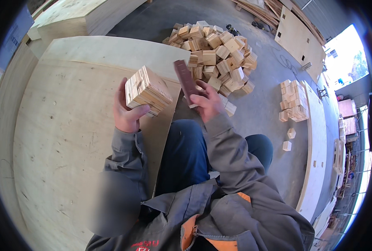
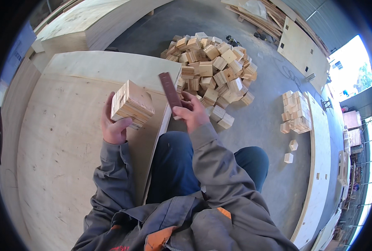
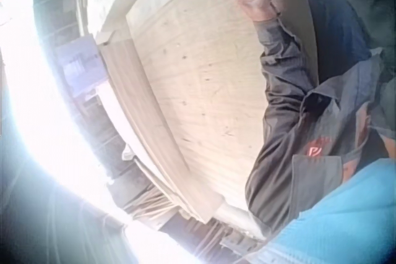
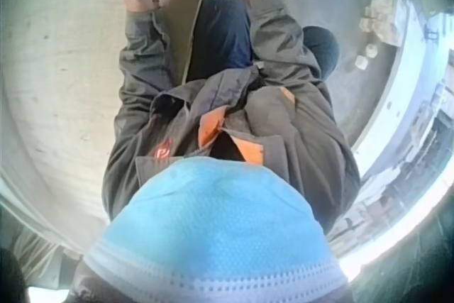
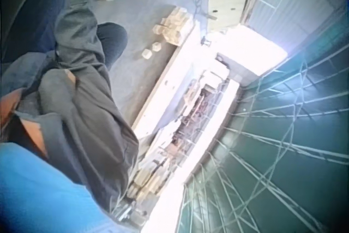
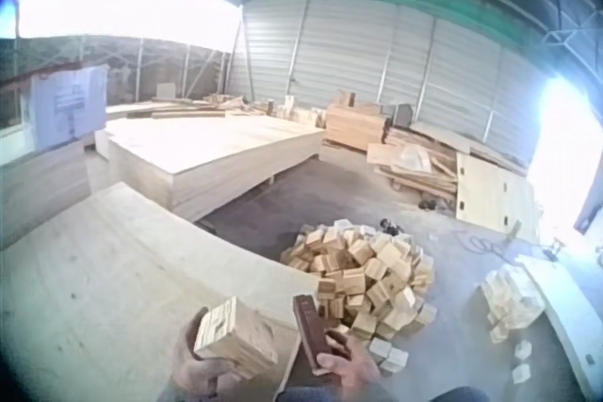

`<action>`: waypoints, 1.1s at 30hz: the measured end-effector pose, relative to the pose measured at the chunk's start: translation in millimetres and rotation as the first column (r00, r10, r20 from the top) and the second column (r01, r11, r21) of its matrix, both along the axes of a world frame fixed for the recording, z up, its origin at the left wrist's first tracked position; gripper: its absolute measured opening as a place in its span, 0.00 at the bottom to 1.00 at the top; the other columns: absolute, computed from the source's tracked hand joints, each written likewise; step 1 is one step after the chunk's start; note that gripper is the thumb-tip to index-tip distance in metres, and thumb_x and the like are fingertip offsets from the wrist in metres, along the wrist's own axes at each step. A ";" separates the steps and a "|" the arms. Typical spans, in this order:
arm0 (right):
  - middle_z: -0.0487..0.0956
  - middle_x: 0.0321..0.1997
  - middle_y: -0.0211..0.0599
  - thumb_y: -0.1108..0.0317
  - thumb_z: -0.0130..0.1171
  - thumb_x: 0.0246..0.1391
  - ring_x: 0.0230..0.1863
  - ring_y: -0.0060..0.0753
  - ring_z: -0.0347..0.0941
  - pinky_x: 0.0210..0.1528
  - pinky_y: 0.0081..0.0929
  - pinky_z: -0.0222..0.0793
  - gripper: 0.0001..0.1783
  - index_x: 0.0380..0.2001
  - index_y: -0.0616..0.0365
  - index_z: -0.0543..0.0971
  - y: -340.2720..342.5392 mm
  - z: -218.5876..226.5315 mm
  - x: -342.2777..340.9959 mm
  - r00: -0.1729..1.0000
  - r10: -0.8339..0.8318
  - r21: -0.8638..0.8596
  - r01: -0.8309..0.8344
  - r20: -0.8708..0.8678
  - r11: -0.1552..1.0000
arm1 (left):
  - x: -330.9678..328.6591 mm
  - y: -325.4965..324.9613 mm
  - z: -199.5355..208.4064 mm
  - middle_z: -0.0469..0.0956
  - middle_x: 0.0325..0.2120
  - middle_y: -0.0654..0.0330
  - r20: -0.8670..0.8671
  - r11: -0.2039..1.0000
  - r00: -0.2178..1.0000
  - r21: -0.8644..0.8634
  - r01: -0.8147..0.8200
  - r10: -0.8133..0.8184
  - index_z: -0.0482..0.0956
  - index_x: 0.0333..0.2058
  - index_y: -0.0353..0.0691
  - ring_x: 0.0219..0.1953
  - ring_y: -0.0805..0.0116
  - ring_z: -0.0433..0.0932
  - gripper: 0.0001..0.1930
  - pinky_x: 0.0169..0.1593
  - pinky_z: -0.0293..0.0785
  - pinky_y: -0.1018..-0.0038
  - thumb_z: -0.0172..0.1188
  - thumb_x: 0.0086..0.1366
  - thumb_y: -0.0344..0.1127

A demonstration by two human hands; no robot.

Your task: The person sits on the floor and sands small wooden blocks using a sanding block. They pick up blocks from a pile, sand them, and place them back down.

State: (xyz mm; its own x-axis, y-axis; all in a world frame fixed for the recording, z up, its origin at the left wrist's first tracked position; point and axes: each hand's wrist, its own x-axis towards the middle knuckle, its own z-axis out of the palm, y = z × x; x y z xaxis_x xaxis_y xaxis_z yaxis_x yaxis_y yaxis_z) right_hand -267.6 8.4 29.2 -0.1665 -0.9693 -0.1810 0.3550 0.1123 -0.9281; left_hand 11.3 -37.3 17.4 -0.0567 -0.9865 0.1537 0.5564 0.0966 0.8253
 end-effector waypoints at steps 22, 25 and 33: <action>0.79 0.73 0.51 0.75 0.72 0.50 0.71 0.49 0.79 0.74 0.49 0.78 0.54 0.81 0.65 0.63 21.2 -12.7 -16.1 0.936 0.111 -0.208 -0.041 0.333 0.977 | -16.9 -1.4 -24.5 0.69 0.72 0.43 0.478 0.953 0.861 -0.300 -0.027 0.175 0.44 0.82 0.27 0.74 0.51 0.72 0.65 0.76 0.70 0.56 0.80 0.53 0.23; 0.81 0.65 0.48 0.75 0.74 0.46 0.60 0.41 0.81 0.64 0.41 0.78 0.57 0.81 0.65 0.63 21.5 2.8 -10.9 0.950 0.064 -0.177 -0.009 0.305 0.984 | -17.6 -6.5 -36.0 0.69 0.71 0.42 0.419 0.951 0.893 -0.308 -0.027 0.161 0.45 0.81 0.26 0.73 0.50 0.73 0.64 0.76 0.71 0.57 0.82 0.55 0.23; 0.80 0.66 0.48 0.72 0.75 0.49 0.58 0.37 0.81 0.56 0.38 0.83 0.56 0.82 0.63 0.63 21.2 20.4 3.0 0.992 0.104 -0.166 -0.091 0.072 0.982 | -32.4 6.8 -16.3 0.71 0.70 0.44 0.420 0.981 0.901 -0.192 -0.023 0.103 0.46 0.80 0.27 0.71 0.51 0.77 0.64 0.72 0.78 0.56 0.85 0.55 0.25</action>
